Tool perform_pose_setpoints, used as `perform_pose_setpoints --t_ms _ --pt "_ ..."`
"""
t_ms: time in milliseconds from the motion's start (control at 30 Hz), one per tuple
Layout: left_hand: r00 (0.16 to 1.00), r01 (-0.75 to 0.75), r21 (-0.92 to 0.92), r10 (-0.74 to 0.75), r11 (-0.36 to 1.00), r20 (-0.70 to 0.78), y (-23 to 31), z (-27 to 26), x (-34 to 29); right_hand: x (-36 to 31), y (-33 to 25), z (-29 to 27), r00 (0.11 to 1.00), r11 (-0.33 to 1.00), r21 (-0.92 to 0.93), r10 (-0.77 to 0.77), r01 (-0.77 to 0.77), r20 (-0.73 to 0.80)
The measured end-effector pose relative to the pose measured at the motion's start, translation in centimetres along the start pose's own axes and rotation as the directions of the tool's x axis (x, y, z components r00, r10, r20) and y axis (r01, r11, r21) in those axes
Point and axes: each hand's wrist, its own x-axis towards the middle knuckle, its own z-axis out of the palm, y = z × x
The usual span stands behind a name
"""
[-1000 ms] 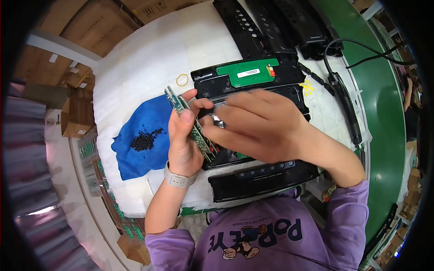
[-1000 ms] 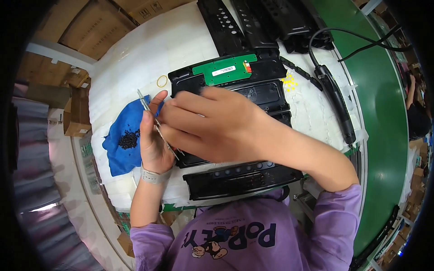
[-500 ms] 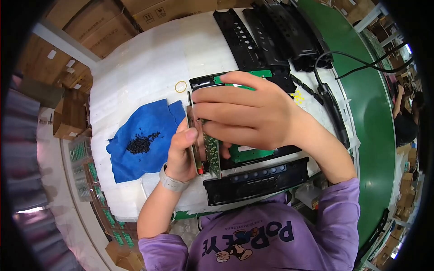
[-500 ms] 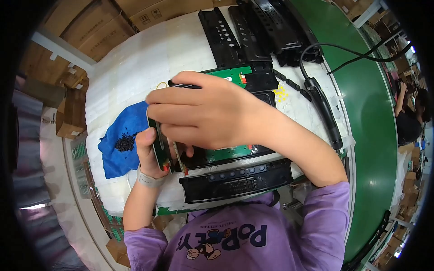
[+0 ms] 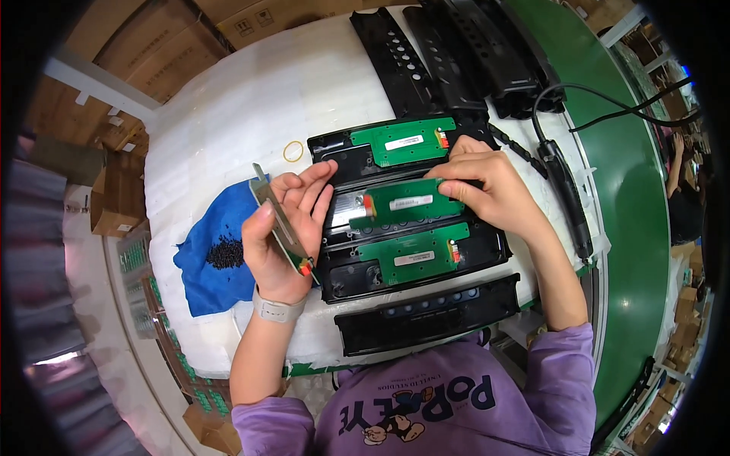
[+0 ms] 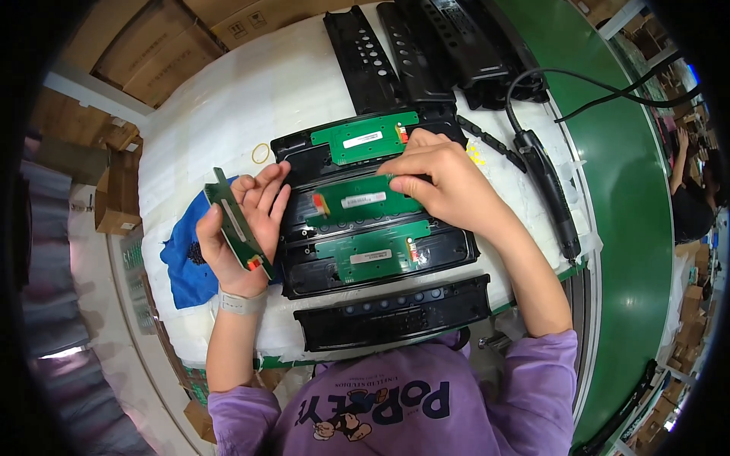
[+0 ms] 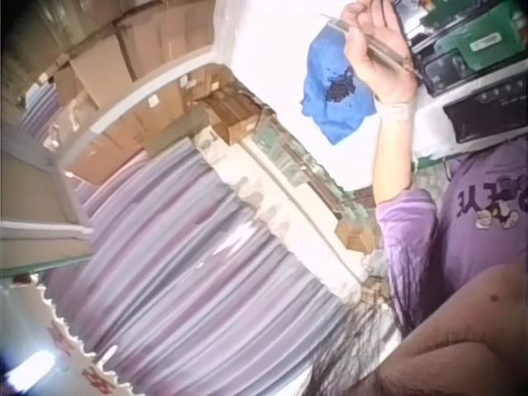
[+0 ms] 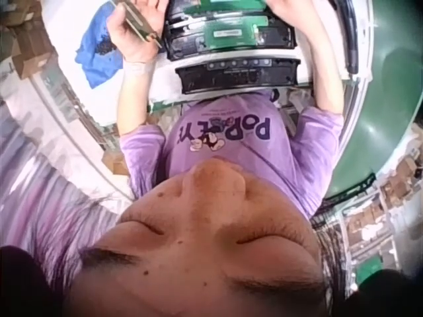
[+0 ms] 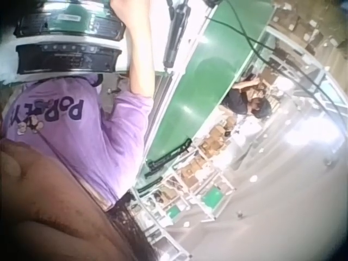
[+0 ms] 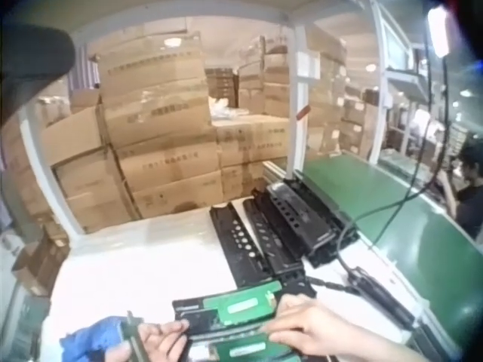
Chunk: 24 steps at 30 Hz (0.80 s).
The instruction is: Assembling electronic components by manually placing circuit boards onto plastic housings and securing them with an electric screwdriver.
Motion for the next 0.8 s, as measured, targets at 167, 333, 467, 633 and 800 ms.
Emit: perform_pose_setpoints --t_ms 167,333,467,633,800 --pt "1.000 0.001 0.118 0.000 0.993 -0.007 -0.5 0.1 -0.1 -0.1 1.2 0.1 0.995 0.998 0.051 0.032 -0.037 0.094" --pt "0.998 0.041 0.090 -0.036 0.995 -0.055 -0.7 0.0 0.0 -0.4 1.0 0.2 0.997 0.999 0.034 0.028 -0.031 0.067" --pt "0.997 0.046 0.101 -0.040 0.994 -0.062 -0.8 -0.1 0.0 0.0 -0.8 0.1 0.998 0.978 -0.201 -0.049 0.053 0.026" --pt "0.998 0.042 0.123 -0.034 0.991 -0.061 -0.8 -0.1 0.0 -0.3 0.1 0.3 0.978 0.951 -0.237 -0.179 0.200 0.108" --pt "0.997 0.044 0.135 -0.035 0.990 -0.067 -0.8 -0.2 0.0 -0.4 0.6 0.0 0.971 0.976 -0.121 -0.160 0.183 0.176"
